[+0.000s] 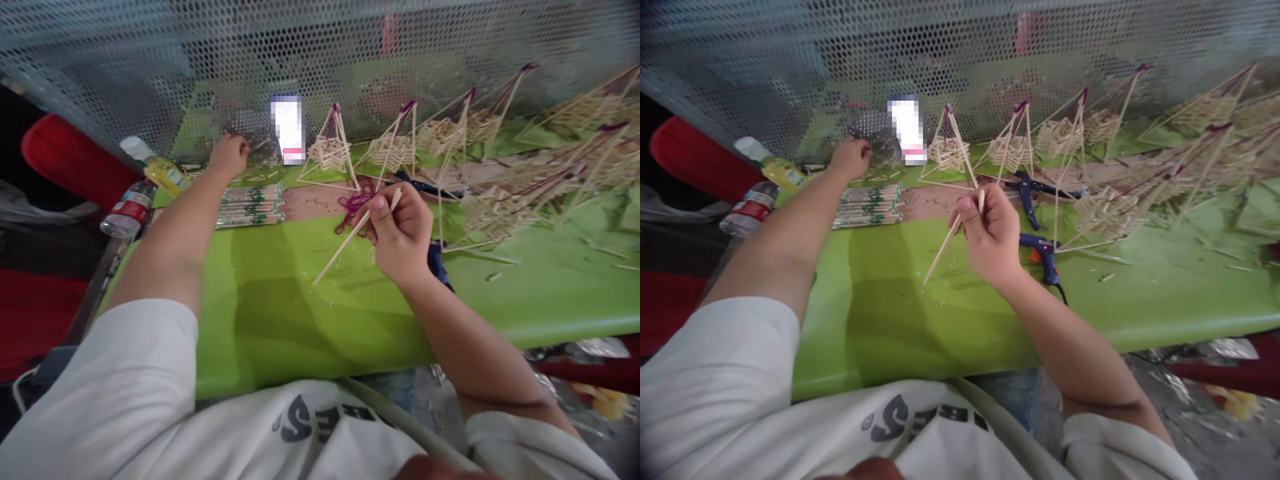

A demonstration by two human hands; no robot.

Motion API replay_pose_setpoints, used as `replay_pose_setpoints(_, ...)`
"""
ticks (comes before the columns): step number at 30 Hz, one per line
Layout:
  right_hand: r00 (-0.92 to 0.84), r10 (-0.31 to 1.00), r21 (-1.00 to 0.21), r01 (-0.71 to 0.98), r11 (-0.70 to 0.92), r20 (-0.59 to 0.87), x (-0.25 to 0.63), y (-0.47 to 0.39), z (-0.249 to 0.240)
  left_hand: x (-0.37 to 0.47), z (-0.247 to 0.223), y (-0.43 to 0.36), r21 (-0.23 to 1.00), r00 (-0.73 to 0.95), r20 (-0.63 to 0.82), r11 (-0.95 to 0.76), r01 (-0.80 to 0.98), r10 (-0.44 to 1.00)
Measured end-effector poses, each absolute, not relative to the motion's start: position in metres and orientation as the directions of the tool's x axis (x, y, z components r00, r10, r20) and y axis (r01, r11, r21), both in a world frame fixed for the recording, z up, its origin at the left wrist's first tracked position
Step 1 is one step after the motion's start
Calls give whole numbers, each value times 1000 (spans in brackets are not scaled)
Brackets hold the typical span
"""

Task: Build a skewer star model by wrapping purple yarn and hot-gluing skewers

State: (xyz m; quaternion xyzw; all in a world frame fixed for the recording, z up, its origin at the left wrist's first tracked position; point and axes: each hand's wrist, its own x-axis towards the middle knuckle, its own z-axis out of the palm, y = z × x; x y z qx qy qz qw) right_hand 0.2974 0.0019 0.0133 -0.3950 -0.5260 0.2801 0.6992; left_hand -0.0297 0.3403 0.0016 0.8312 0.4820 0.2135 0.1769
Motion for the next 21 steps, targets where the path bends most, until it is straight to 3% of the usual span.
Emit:
replay_pose_setpoints(4,263,824,-860,56,507,502,298,3,6,-25,-12,351,409,280,143,-314,857,949)
replay_pose_setpoints(10,215,818,-844,86,529,534,302,0,-3,-17,-14,356,395,215,172,-268,879,961)
replay_pose_setpoints(21,253,814,-852,199,485,522,310,-1,-5,9,54,374,428,162,341,-307,850,926)
